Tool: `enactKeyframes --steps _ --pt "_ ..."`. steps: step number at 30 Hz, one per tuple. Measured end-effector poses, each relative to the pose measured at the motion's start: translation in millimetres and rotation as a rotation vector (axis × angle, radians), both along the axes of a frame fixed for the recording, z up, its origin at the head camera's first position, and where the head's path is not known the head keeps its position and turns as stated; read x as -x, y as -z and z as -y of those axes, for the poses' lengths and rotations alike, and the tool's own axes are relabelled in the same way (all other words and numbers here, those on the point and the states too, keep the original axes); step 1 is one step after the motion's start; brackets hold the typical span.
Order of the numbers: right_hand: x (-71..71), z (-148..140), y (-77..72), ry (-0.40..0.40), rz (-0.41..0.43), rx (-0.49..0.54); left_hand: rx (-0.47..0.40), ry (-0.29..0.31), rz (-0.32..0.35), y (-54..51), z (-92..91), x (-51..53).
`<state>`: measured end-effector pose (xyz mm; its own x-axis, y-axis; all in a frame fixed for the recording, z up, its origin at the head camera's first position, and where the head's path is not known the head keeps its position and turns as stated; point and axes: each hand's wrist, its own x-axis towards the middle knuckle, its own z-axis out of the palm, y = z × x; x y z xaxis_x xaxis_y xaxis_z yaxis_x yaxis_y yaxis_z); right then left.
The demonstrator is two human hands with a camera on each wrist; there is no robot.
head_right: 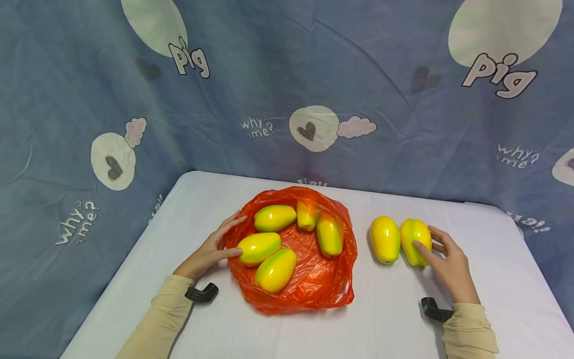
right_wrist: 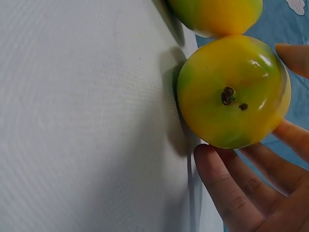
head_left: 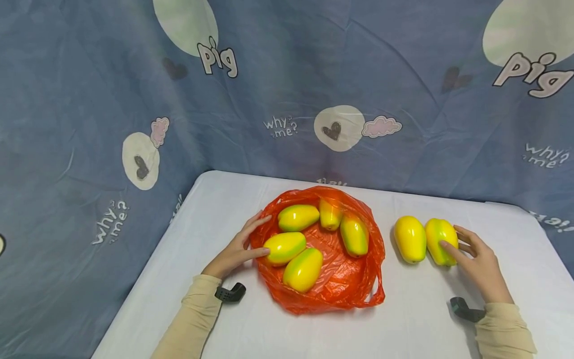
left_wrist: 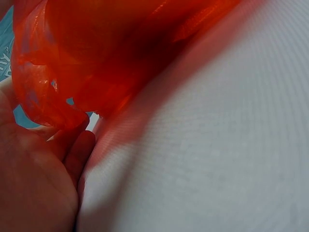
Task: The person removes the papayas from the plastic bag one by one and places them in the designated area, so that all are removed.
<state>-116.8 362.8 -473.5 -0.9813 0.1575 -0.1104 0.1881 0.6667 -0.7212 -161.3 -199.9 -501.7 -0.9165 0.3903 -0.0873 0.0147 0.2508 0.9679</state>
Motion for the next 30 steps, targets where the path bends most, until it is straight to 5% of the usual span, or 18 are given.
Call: enactKeyframes --steps 30 --pt "-0.6 -4.6 0.6 0.016 0.012 -0.004 -0.008 0.014 -0.032 0.4 0.1 -0.3"
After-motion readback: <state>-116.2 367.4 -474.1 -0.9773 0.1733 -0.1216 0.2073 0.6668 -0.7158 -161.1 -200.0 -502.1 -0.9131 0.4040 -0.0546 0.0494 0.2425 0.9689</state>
